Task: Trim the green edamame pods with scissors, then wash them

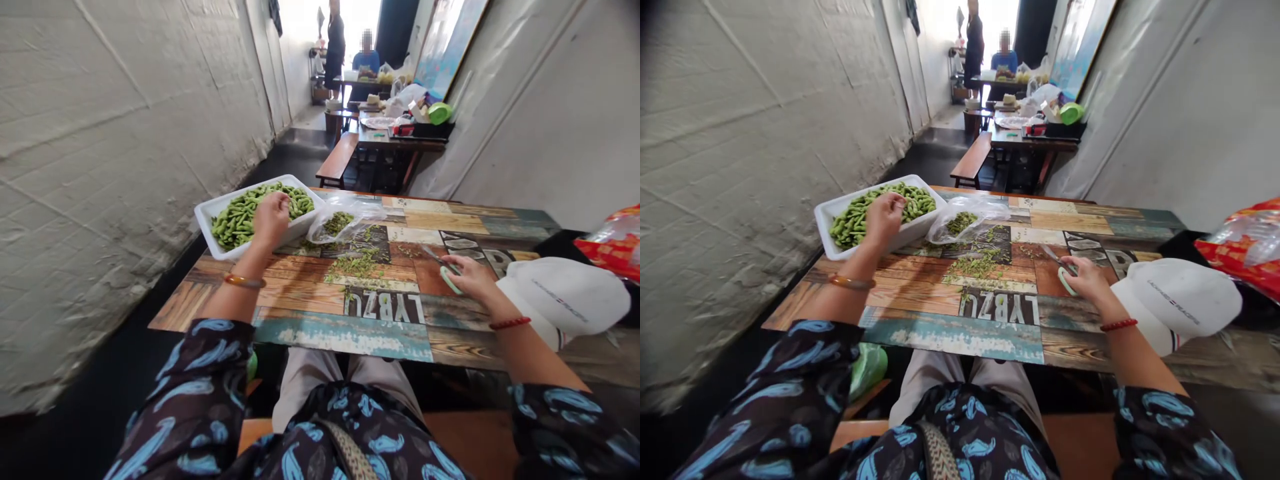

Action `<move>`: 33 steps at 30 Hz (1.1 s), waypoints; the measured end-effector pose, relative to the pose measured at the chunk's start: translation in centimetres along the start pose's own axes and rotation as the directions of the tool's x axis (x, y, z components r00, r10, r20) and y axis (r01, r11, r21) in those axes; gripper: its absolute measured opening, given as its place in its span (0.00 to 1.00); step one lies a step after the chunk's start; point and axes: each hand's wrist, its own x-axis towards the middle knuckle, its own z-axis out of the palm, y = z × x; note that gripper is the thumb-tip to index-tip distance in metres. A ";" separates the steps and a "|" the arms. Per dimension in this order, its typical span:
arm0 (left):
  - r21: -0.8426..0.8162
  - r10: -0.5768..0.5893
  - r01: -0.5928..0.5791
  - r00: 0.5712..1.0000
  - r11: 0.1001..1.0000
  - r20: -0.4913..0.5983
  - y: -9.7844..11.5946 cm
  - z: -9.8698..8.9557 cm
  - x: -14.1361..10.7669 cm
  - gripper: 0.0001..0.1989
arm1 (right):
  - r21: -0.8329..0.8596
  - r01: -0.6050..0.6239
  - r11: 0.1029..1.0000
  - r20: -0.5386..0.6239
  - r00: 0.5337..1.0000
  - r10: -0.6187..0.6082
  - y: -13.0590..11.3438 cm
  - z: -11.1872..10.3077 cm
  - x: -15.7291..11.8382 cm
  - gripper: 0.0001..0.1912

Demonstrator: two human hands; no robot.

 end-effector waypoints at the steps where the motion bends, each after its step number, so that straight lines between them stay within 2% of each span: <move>1: 0.119 0.013 -0.014 1.000 0.993 0.011 -1.0 -1.0 0.9 0.15 | -0.052 0.003 0.999 -0.038 0.999 -0.005 0.3 0.0 -0.2 0.18; 3: 0.301 -0.016 -0.003 0.998 0.954 0.060 -2.8 -2.6 2.1 0.16 | -0.136 0.021 0.991 -0.075 0.997 -0.032 0.8 0.1 -0.8 0.19; 5: 0.404 -0.017 -0.042 0.990 0.914 0.141 -4.1 -3.7 2.5 0.18 | -0.180 0.064 0.982 -0.108 0.991 -0.084 1.3 0.3 -1.4 0.19; 8: 0.449 0.054 -0.101 0.992 0.888 0.117 -4.4 -3.9 2.0 0.20 | -0.207 0.120 0.971 -0.146 0.977 -0.152 1.9 0.5 -1.9 0.19; 10: 0.409 0.182 -0.219 0.975 0.886 0.128 -3.3 -2.9 1.0 0.20 | -0.218 0.120 0.969 -0.157 0.975 -0.156 2.4 0.4 -1.4 0.19; 11: 0.371 0.253 -0.298 0.953 0.879 0.166 -2.4 -2.1 0.4 0.19 | -0.226 0.107 0.968 -0.163 0.976 -0.146 2.7 0.3 -0.9 0.19; 13: 0.282 0.374 -0.452 0.881 0.846 0.290 -0.5 0.0 -1.1 0.17 | -0.257 0.058 0.965 -0.181 0.978 -0.107 3.4 0.1 0.6 0.19; 16: 0.225 0.447 -0.602 0.752 0.766 0.485 1.9 3.2 -3.3 0.15 | -0.342 -0.026 0.939 -0.192 0.981 -0.043 4.3 0.0 2.8 0.20; 17: 0.239 0.447 -0.623 0.731 0.745 0.516 2.4 4.0 -3.8 0.16 | -0.375 -0.036 0.926 -0.177 0.984 -0.033 4.4 -0.1 3.3 0.20; 19: 0.294 0.421 -0.633 0.727 0.716 0.542 2.7 5.3 -4.7 0.16 | -0.437 -0.034 0.899 -0.120 0.992 -0.021 4.6 -0.3 3.6 0.19; 21: 0.355 0.384 -0.617 0.748 0.702 0.541 2.4 5.9 -5.0 0.13 | -0.499 -0.037 0.866 -0.032 0.999 0.025 4.3 -0.9 3.3 0.18; 23: 0.396 0.357 -0.603 0.763 0.693 0.538 1.8 6.4 -5.0 0.09 | -0.558 -0.051 0.828 0.054 0.994 0.097 3.7 -1.8 2.8 0.16; 25: 0.405 0.350 -0.588 0.777 0.700 0.523 1.3 6.8 -4.6 0.10 | -0.574 -0.037 0.818 0.085 0.991 0.104 2.7 -2.8 2.6 0.15; 28: 0.298 0.373 -0.547 0.795 0.783 0.478 1.1 7.5 -3.9 0.12 | -0.447 0.086 0.890 0.059 0.996 -0.067 0.3 -2.9 3.7 0.18; 30: 0.137 0.427 -0.535 0.782 0.834 0.454 1.5 7.6 -3.9 0.12 | -0.284 0.179 0.942 0.053 0.984 -0.171 -1.9 -1.7 5.7 0.20; 33: -0.054 0.529 -0.566 0.728 0.823 0.436 2.4 7.1 -4.9 0.12 | -0.068 0.211 0.975 0.061 0.976 -0.207 -5.6 1.7 9.8 0.24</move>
